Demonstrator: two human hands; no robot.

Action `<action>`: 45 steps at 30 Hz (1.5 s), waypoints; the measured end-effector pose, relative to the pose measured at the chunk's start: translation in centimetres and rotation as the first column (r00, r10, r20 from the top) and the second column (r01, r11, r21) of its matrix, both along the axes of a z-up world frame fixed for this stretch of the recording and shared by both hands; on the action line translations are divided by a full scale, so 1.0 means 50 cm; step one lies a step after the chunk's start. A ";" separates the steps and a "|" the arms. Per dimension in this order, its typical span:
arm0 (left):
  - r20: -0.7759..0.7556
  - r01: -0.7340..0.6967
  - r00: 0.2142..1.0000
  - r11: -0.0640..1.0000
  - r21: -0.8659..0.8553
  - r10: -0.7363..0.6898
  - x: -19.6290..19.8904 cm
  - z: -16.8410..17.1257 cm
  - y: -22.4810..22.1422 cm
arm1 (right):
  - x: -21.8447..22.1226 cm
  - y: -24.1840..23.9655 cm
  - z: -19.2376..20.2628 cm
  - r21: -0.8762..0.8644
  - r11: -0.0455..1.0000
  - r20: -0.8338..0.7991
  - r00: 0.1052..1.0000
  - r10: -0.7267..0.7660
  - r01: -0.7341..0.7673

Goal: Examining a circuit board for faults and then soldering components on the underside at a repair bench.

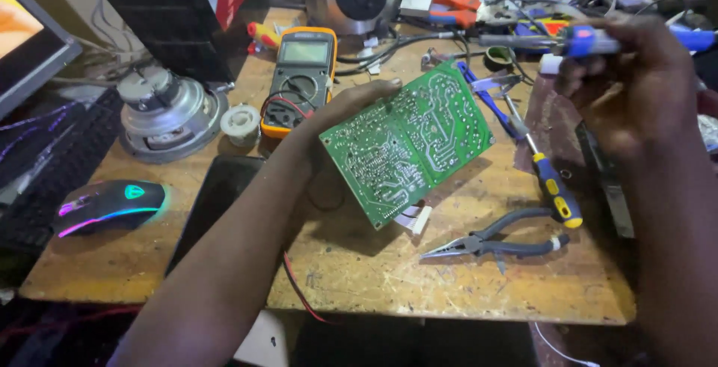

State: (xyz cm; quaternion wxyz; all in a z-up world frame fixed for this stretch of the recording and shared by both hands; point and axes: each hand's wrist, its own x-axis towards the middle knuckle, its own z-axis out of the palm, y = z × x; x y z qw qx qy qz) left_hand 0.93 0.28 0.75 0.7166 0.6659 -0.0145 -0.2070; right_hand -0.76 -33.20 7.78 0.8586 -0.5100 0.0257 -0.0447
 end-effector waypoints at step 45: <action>-0.070 -0.089 0.993 0.995 0.051 0.092 -0.046 0.052 -0.020 | -0.009 0.049 -0.059 -0.223 0.967 0.026 0.991 0.134 -0.125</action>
